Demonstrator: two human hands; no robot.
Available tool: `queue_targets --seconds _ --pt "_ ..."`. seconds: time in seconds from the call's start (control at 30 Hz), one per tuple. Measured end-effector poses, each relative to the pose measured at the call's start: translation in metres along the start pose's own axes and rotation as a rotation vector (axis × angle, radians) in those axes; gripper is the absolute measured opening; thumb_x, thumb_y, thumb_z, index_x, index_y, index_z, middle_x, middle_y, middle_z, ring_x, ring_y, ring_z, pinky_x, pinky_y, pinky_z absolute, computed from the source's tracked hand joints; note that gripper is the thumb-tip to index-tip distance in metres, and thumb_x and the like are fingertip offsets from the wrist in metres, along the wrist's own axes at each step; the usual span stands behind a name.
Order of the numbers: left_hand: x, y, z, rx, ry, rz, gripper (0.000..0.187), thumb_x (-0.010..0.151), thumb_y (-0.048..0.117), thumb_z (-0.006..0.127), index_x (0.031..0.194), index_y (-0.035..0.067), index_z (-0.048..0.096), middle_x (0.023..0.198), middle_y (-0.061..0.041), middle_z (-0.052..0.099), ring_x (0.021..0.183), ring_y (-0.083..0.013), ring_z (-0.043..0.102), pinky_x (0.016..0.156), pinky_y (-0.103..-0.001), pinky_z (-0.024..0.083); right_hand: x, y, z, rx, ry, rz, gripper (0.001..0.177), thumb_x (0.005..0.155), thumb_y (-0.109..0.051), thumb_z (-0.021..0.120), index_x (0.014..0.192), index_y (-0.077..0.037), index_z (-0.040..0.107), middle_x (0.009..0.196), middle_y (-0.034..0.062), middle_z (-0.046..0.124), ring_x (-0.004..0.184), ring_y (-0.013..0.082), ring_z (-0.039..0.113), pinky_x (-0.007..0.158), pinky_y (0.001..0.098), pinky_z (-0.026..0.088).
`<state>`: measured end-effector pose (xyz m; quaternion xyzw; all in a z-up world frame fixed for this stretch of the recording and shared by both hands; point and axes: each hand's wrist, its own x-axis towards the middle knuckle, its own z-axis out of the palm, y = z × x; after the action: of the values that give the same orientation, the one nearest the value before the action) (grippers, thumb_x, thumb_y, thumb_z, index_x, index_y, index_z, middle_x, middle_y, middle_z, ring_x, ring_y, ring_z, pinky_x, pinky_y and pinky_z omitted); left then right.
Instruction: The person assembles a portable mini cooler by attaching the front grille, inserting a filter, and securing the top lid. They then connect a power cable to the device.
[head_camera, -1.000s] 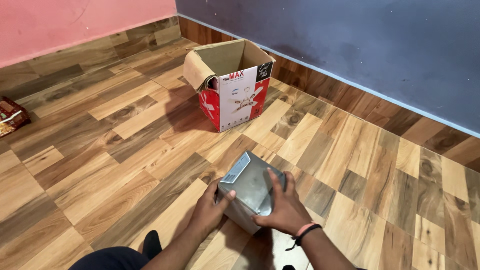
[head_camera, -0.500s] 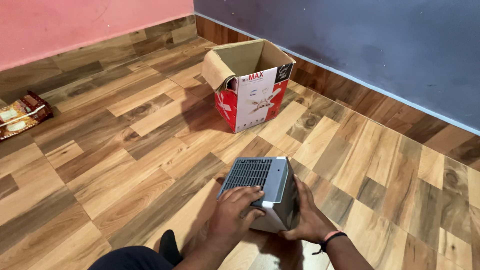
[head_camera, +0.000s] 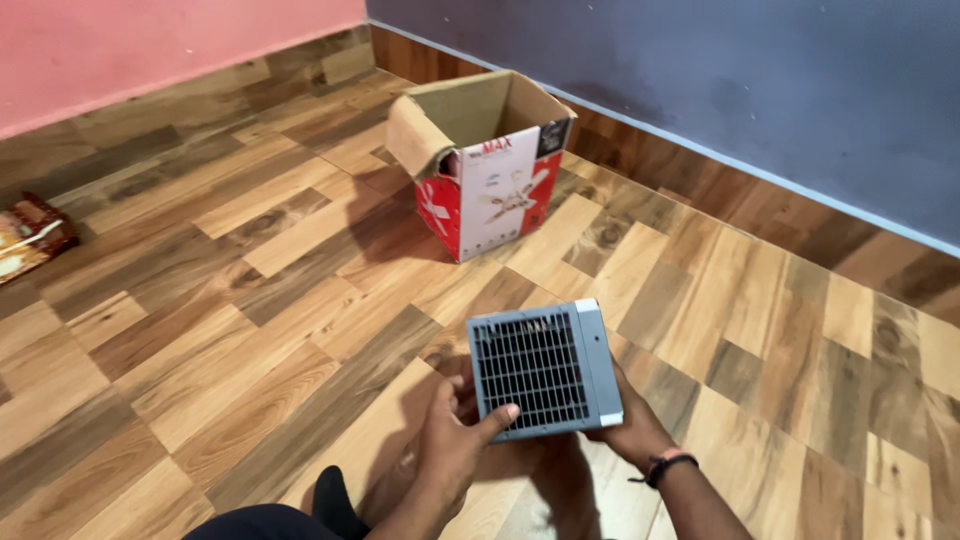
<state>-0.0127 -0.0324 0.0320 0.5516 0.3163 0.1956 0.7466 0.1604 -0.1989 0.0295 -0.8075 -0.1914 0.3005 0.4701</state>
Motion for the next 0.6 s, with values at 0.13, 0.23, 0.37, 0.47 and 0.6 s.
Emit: queue_targets --seconds 0.13,0.23,0.37,0.47,0.6 --pt "-0.011 0.008 0.000 -0.042 -0.054 0.151 0.073 0.074 0.011 0.086 0.131 -0.001 0.042 0.126 -0.022 0.069 0.122 -0.0294 0.068 0.100 -0.041 0.060 0.003 0.002 -0.008 0.018 -0.023 -0.244 0.108 0.069 -0.006 0.087 0.157 -0.024 0.029 0.147 0.0021 0.056 0.132 0.0161 0.055 0.103 0.0353 0.054" --pt "-0.020 0.017 -0.003 0.055 -0.004 0.128 0.077 0.074 0.022 0.086 0.135 0.004 0.041 0.132 -0.023 0.067 0.126 -0.0296 0.066 0.102 -0.040 0.058 0.003 -0.004 -0.008 0.041 -0.009 -0.273 0.100 0.072 -0.009 0.085 0.157 -0.019 0.034 0.149 0.0052 0.057 0.136 0.0187 0.055 0.107 0.0362 0.053" --pt "-0.014 0.038 -0.014 -0.004 0.032 -0.065 0.105 0.083 0.037 0.082 0.160 0.028 0.012 0.148 -0.026 0.047 0.133 -0.0395 0.063 0.100 -0.049 0.059 0.000 -0.015 -0.012 -0.024 -0.087 -0.508 0.113 0.067 -0.010 0.089 0.160 -0.017 0.026 0.162 0.0059 0.038 0.148 0.0215 0.036 0.117 0.0391 0.036" --pt "-0.010 0.048 -0.017 -0.039 -0.007 -0.125 0.123 0.075 0.041 0.082 0.163 0.038 -0.004 0.150 -0.021 0.045 0.132 -0.0373 0.060 0.097 -0.050 0.062 -0.007 -0.019 -0.016 0.059 -0.186 -0.587 0.122 0.060 -0.015 0.089 0.164 -0.015 0.022 0.168 0.0085 0.028 0.153 0.0234 0.028 0.119 0.0415 0.030" --pt "-0.018 0.041 -0.007 0.011 -0.046 -0.191 0.113 0.077 0.033 0.081 0.160 0.040 0.005 0.146 -0.015 0.043 0.131 -0.0322 0.053 0.094 -0.055 0.066 -0.011 -0.024 -0.005 0.420 -0.041 -0.419 0.102 0.068 -0.022 0.087 0.157 -0.005 0.040 0.153 0.0150 0.050 0.142 0.0259 0.048 0.114 0.0413 0.043"
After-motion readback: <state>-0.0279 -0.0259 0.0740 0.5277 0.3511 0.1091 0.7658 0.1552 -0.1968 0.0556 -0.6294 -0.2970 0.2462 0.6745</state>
